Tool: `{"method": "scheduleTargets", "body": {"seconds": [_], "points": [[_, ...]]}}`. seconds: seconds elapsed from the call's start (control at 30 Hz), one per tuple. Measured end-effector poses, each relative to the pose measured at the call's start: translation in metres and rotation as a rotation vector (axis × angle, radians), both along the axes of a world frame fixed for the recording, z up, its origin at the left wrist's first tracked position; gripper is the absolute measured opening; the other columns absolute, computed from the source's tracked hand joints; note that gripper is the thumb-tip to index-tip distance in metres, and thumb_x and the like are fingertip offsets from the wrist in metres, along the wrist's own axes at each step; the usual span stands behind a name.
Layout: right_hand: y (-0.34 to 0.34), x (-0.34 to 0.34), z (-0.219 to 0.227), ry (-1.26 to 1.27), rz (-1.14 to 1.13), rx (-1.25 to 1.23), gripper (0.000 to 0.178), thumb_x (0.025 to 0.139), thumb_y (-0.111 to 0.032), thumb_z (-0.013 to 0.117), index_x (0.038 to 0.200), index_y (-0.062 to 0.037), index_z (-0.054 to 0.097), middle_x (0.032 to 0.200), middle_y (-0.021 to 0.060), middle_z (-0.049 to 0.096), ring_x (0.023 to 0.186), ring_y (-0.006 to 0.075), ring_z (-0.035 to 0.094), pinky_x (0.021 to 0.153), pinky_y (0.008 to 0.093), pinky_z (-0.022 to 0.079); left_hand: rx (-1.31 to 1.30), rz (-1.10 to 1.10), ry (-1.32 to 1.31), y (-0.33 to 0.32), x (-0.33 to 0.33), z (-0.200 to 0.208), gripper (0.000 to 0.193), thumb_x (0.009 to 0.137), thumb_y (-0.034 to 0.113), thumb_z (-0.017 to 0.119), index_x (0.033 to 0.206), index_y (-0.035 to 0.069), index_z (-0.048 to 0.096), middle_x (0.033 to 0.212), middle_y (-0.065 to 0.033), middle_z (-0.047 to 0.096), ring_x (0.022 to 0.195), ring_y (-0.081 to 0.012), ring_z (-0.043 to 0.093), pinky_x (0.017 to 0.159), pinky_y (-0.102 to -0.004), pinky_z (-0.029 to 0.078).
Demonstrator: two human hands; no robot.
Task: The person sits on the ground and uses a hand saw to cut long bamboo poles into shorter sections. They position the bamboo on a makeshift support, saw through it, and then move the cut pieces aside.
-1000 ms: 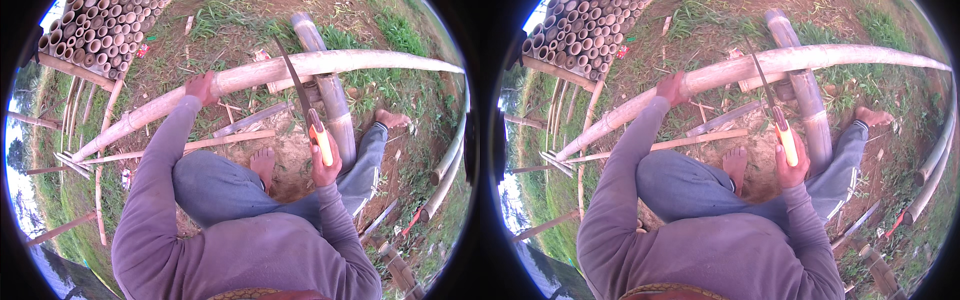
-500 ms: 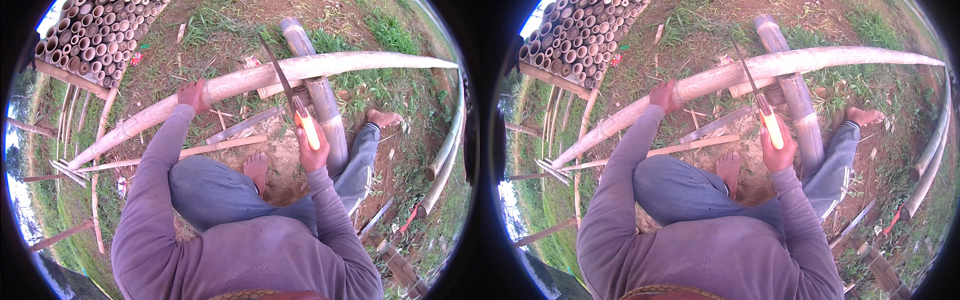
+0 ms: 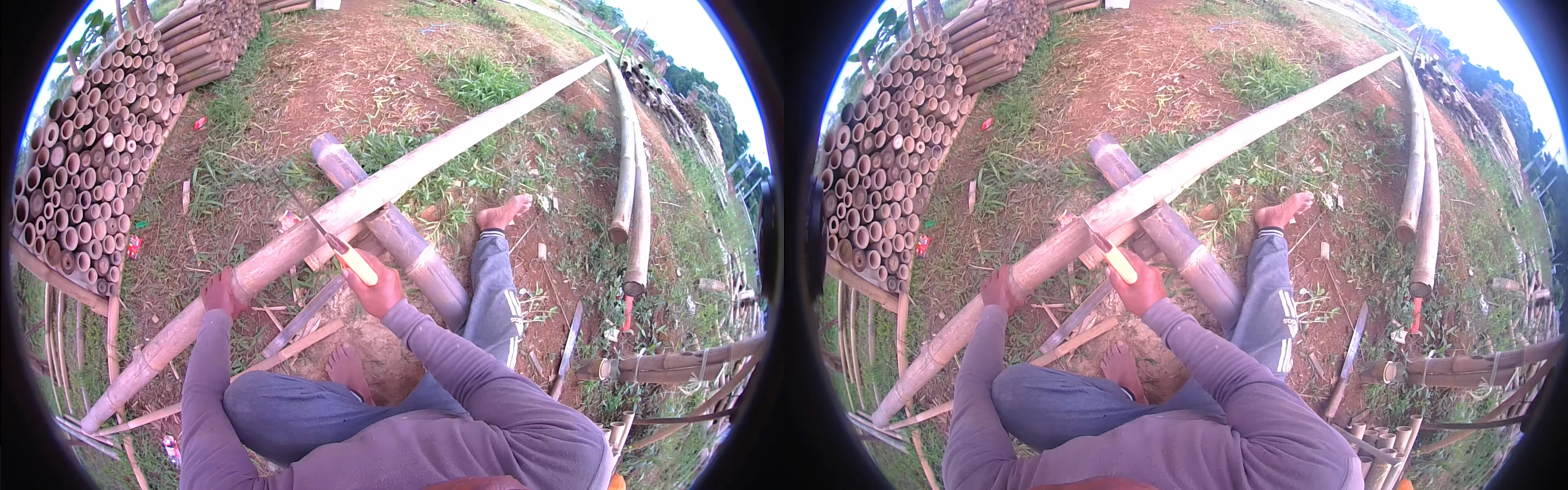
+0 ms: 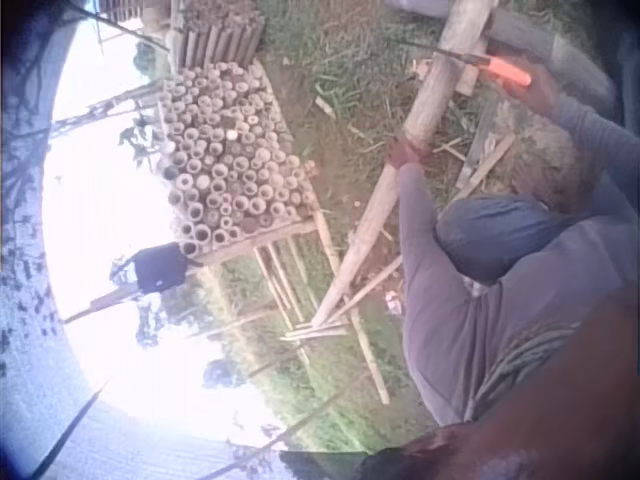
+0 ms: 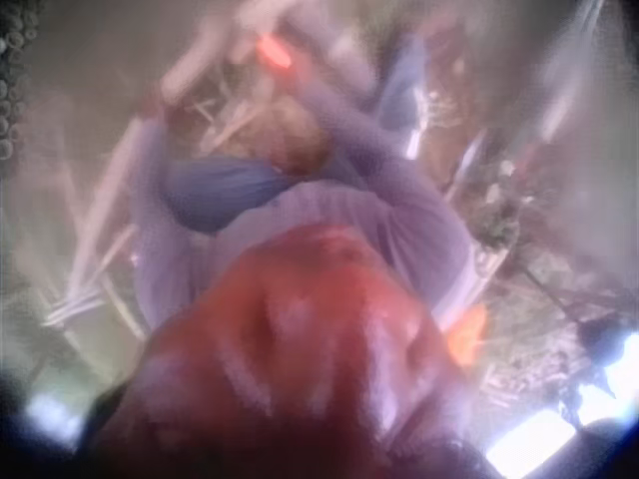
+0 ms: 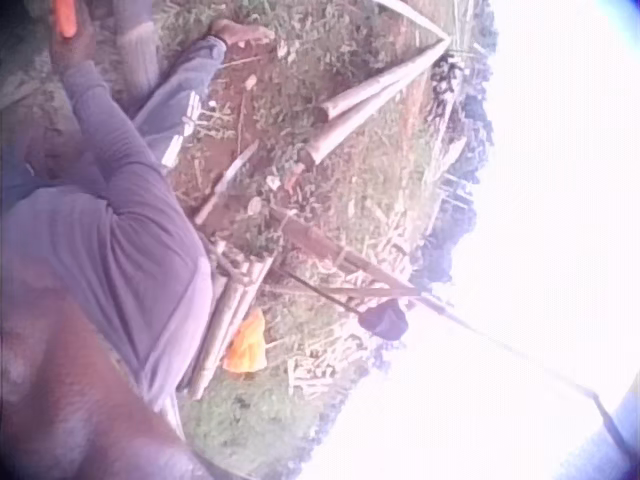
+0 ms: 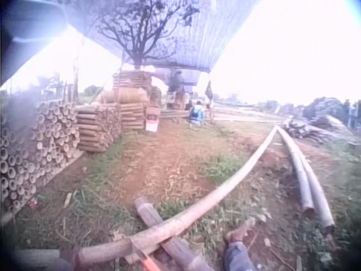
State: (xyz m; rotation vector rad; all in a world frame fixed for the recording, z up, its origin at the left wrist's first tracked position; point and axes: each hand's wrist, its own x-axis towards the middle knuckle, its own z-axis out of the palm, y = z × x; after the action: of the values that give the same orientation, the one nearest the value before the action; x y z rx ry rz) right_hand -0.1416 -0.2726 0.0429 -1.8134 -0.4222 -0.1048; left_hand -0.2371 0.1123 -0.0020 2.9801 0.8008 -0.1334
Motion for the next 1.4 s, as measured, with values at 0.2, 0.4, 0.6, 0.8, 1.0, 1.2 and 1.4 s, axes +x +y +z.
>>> {"method": "scheduleTargets", "body": {"seconds": [0.2, 0.4, 0.6, 0.8, 1.0, 1.2, 1.4], "points": [[-0.143, -0.125, 0.004, 0.083, 0.068, -0.048, 0.052, 0.095, -0.009, 0.079, 0.144, 0.0012, 0.062, 0.130, 0.0163, 0.077, 0.119, 0.0257, 0.076, 0.101, 0.0375, 0.060, 0.008, -0.018, -0.035, -0.010, 0.011, -0.006, 0.109, 0.055, 0.031, 0.103, 0.147, 0.017, 0.047, 0.139, -0.0133, 0.061, 0.138, -0.0345, 0.056, 0.119, -0.0547, 0.037], [-0.001, 0.013, -0.004, 0.018, 0.037, 0.003, 0.044, 0.098, -0.024, 0.078, 0.136, -0.0022, 0.068, 0.113, 0.0205, 0.078, 0.103, 0.0267, 0.079, 0.088, 0.0377, 0.060, -0.029, 0.006, 0.040, -0.015, 0.014, 0.005, 0.111, 0.056, 0.031, 0.102, 0.151, 0.017, 0.046, 0.145, -0.0146, 0.059, 0.141, -0.0366, 0.055, 0.122, -0.0538, 0.037], [-0.029, -0.032, 0.004, 0.001, 0.018, -0.047, 0.048, 0.097, -0.020, 0.079, 0.140, -0.0033, 0.066, 0.120, 0.0180, 0.078, 0.106, 0.0274, 0.078, 0.092, 0.0380, 0.061, -0.019, 0.028, 0.022, -0.001, 0.010, 0.009, 0.115, 0.055, 0.029, 0.102, 0.154, 0.015, 0.045, 0.146, -0.0150, 0.059, 0.141, -0.0370, 0.055, 0.122, -0.0530, 0.037], [-0.137, -0.129, -0.007, 0.006, 0.060, -0.078, 0.054, 0.096, -0.013, 0.079, 0.145, 0.0009, 0.061, 0.131, 0.0204, 0.074, 0.119, 0.0274, 0.075, 0.099, 0.0388, 0.061, 0.024, 0.002, -0.056, 0.005, 0.005, -0.023, 0.112, 0.053, 0.031, 0.102, 0.149, 0.017, 0.048, 0.139, -0.0130, 0.062, 0.139, -0.0339, 0.055, 0.119, -0.0525, 0.038], [0.026, 0.036, 0.006, 0.046, -0.023, -0.076, 0.045, 0.098, -0.020, 0.079, 0.137, -0.0025, 0.067, 0.121, 0.0226, 0.076, 0.106, 0.0288, 0.077, 0.091, 0.0371, 0.059, 0.010, -0.015, -0.028, -0.008, 0.018, -0.009, 0.116, 0.050, 0.032, 0.104, 0.150, 0.018, 0.047, 0.143, -0.0116, 0.062, 0.140, -0.0340, 0.056, 0.120, -0.0539, 0.039], [-0.061, -0.061, -0.001, 0.015, 0.080, -0.021, 0.050, 0.095, -0.010, 0.079, 0.142, 0.0015, 0.064, 0.126, 0.0200, 0.076, 0.114, 0.0259, 0.077, 0.095, 0.0373, 0.060, 0.065, -0.046, -0.053, -0.003, 0.003, -0.005, 0.102, 0.060, 0.033, 0.100, 0.147, 0.018, 0.050, 0.137, -0.0127, 0.065, 0.133, -0.0353, 0.060, 0.114, -0.0547, 0.043], [-0.103, -0.118, -0.012, 0.089, 0.063, 0.069, 0.049, 0.102, -0.015, 0.073, 0.143, 0.0075, 0.060, 0.131, 0.0180, 0.075, 0.117, 0.0243, 0.074, 0.104, 0.0355, 0.056, 0.020, -0.011, -0.025, -0.009, 0.004, 0.009, 0.090, 0.065, 0.033, 0.096, 0.142, 0.019, 0.053, 0.136, -0.0131, 0.065, 0.134, -0.0382, 0.060, 0.116, -0.0554, 0.041]]}}
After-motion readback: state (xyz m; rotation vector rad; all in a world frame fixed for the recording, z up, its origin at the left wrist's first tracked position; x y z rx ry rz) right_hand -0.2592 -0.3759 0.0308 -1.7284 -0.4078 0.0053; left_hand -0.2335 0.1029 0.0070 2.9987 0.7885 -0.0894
